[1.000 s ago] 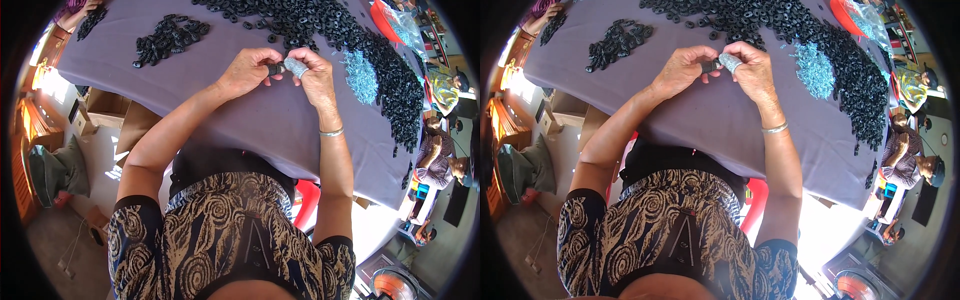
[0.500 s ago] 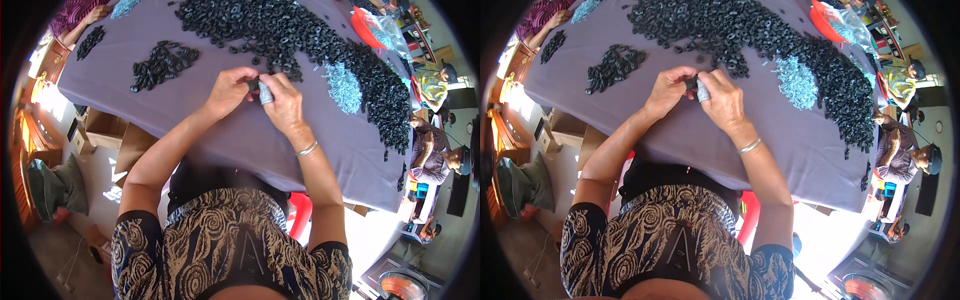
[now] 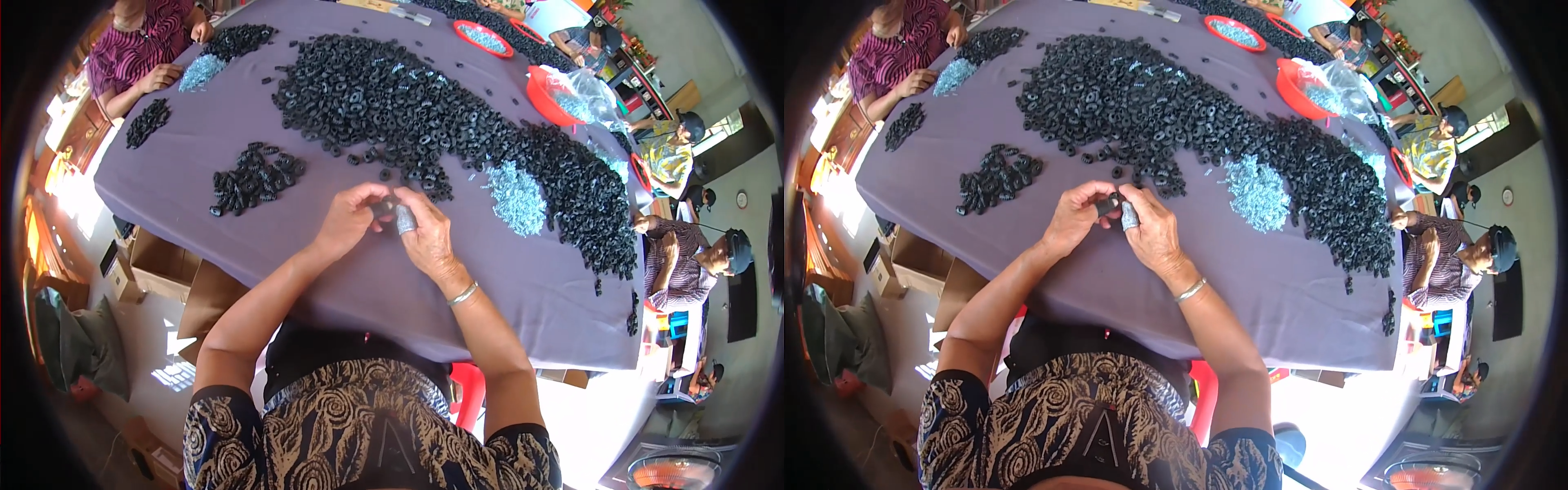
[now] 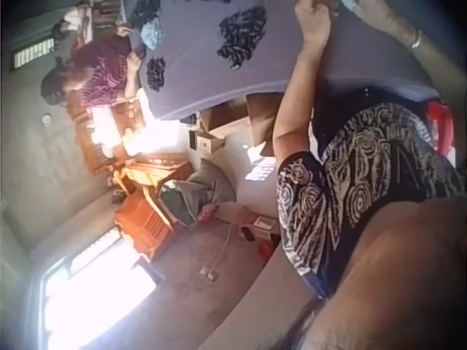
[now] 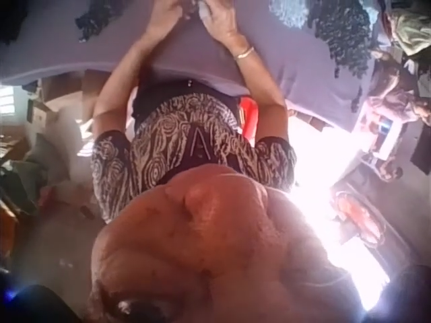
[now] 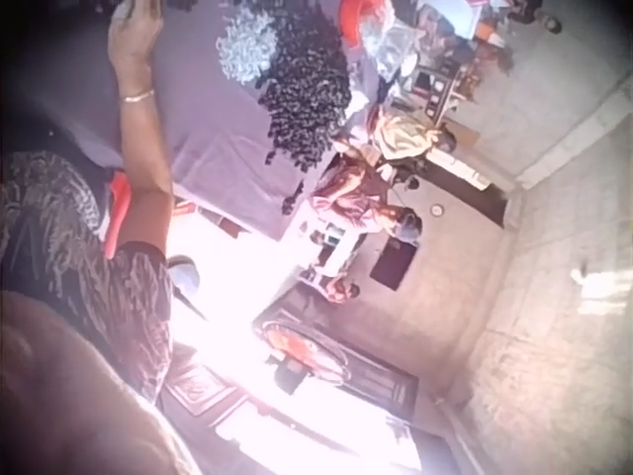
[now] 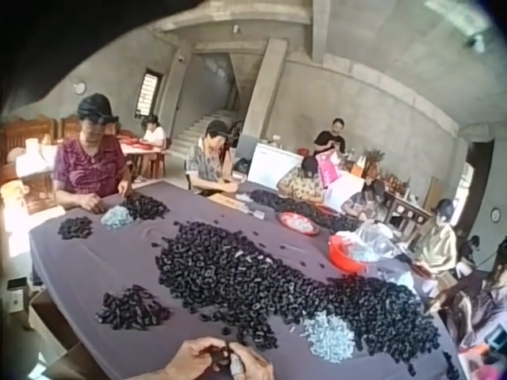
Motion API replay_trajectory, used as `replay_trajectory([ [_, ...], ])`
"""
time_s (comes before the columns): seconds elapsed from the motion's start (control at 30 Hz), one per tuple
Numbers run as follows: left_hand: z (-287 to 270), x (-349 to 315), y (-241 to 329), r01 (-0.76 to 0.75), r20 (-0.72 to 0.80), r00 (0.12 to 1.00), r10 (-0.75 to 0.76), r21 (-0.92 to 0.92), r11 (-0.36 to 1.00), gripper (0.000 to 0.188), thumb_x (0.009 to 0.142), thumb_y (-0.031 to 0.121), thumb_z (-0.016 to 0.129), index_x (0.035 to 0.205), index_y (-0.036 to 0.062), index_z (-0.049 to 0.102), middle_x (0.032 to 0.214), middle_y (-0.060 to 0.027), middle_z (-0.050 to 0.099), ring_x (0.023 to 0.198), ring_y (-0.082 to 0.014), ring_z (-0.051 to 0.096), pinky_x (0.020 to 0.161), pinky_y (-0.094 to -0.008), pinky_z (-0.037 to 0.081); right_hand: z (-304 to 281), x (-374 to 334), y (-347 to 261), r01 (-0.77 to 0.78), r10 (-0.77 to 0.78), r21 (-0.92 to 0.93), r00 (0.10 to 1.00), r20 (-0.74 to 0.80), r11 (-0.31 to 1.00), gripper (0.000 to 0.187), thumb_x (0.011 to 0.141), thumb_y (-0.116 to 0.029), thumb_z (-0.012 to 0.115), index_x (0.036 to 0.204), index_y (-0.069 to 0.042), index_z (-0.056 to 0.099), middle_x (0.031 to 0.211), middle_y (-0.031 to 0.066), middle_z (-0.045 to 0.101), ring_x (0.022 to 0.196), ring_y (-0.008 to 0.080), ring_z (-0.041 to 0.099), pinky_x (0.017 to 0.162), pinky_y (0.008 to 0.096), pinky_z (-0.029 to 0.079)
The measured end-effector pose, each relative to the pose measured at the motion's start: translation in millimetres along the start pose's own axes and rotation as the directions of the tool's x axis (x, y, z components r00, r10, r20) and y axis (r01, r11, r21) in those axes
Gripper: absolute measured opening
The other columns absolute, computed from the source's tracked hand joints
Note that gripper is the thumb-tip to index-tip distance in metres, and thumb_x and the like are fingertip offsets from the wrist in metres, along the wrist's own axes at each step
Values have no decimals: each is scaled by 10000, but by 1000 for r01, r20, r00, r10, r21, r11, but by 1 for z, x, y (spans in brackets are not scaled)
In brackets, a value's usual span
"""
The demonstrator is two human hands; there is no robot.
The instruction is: The recorder is manually assembling small blue plastic pieces into black garment accessories in a workshop setting.
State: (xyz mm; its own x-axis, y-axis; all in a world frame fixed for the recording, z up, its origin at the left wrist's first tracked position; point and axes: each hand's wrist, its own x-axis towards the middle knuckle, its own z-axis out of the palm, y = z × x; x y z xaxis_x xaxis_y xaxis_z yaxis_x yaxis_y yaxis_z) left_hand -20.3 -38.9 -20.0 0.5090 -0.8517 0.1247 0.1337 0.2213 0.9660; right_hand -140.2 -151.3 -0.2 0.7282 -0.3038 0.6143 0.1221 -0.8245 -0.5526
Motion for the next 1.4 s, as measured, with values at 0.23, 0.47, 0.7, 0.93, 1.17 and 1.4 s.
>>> replay_trajectory([
  [0.23,-1,0,1,38,-39,998,-39,-33,999,297,857,-83,437,1075,44,593,960,-40,628,796,-133,624,616,-241,499,0,1,14,-416,415,190,909,45,889,103,848,-45,598,951,-53,598,716,58,609,628,123,586,569,270,474],
  [0.47,-2,1,-1,31,-29,999,-31,-18,999,278,853,-80,451,1055,37,602,932,-51,634,769,-134,622,598,-241,494,2,2,23,-468,471,386,877,92,795,37,861,-77,609,896,-69,616,651,-31,561,543,31,486,468,203,413],
  [0.7,-1,2,-1,47,-37,998,-45,44,998,136,867,51,606,1001,32,621,868,-29,638,733,-105,611,576,-220,475,-10,4,19,-571,630,615,762,151,544,344,952,-330,493,789,-33,550,511,1,465,343,55,353,301,225,311],
  [0.93,0,1,1,74,-19,997,-73,23,997,126,865,75,621,979,20,621,864,-26,634,729,-99,607,577,-219,471,-10,-3,30,-554,565,624,798,210,551,557,934,-499,446,653,-21,492,423,-23,335,317,59,292,287,229,270],
  [1.17,0,1,2,84,-13,996,-84,54,995,131,866,71,617,983,14,623,860,-26,639,728,-98,608,578,-221,472,-14,4,23,-656,628,540,729,273,527,594,919,-505,474,539,-49,488,412,-10,390,325,77,367,312,237,268],
  [1.4,0,1,2,86,-7,996,-86,70,994,122,869,51,606,985,18,625,854,-16,634,733,-93,606,580,-217,471,-12,3,23,-632,608,451,763,221,630,526,905,-403,558,519,-47,518,436,-17,426,383,70,404,368,243,294],
])
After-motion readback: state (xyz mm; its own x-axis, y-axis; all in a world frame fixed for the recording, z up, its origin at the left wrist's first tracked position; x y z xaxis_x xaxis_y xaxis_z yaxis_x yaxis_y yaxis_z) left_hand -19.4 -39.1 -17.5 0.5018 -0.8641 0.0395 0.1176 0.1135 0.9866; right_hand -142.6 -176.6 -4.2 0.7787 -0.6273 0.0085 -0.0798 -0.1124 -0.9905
